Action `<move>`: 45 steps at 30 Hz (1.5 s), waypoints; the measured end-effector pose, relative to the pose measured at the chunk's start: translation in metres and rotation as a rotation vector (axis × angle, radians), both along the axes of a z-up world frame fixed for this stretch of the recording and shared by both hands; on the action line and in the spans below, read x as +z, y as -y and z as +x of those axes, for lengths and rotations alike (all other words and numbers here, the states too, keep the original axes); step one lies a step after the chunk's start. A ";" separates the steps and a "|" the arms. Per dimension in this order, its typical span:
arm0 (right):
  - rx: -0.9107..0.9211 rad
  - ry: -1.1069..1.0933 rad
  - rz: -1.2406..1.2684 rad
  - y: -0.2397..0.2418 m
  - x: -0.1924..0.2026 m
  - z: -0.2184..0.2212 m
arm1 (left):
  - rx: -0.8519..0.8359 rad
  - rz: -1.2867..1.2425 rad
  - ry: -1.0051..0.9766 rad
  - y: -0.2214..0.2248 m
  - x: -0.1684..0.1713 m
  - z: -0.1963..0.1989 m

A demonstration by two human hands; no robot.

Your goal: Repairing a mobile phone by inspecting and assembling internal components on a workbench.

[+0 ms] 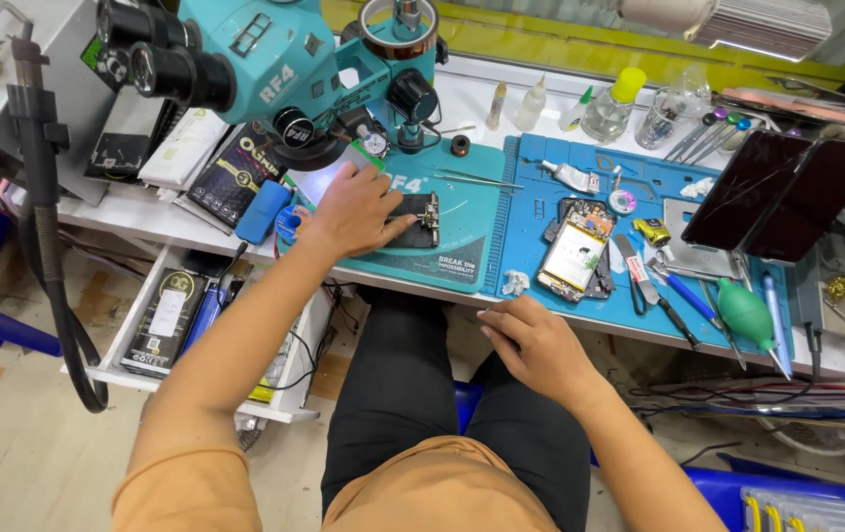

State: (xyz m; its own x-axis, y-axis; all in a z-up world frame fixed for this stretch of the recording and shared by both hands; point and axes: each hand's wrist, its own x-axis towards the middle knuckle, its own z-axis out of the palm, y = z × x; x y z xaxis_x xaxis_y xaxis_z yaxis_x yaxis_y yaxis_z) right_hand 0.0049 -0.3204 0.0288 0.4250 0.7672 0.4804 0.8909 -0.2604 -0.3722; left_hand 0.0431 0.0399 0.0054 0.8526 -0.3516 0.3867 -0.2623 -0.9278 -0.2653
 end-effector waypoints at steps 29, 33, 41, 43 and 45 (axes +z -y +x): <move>0.028 -0.199 0.031 -0.140 -0.022 0.123 | -0.029 -0.888 -0.050 0.042 -0.032 -0.013; -0.006 -0.012 0.298 -0.131 -0.017 0.114 | -0.030 -0.946 -0.002 0.045 -0.020 -0.016; -0.175 0.267 0.505 -0.062 -0.004 0.065 | -0.250 -1.457 0.092 0.135 0.003 -0.042; -0.140 0.207 0.567 -0.042 0.002 0.051 | -0.330 -2.367 -0.312 0.170 -0.003 -0.045; -0.169 0.201 0.541 -0.021 0.000 0.041 | -0.313 -2.432 -0.386 0.186 -0.021 -0.044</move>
State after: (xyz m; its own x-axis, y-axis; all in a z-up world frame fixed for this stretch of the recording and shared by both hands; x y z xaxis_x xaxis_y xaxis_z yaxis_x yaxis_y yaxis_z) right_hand 0.0458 -0.2989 0.0286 0.3802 0.3208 0.8675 0.9202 -0.2254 -0.3200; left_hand -0.0006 -0.1462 -0.0160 0.9825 0.1826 0.0363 -0.1461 0.6351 0.7585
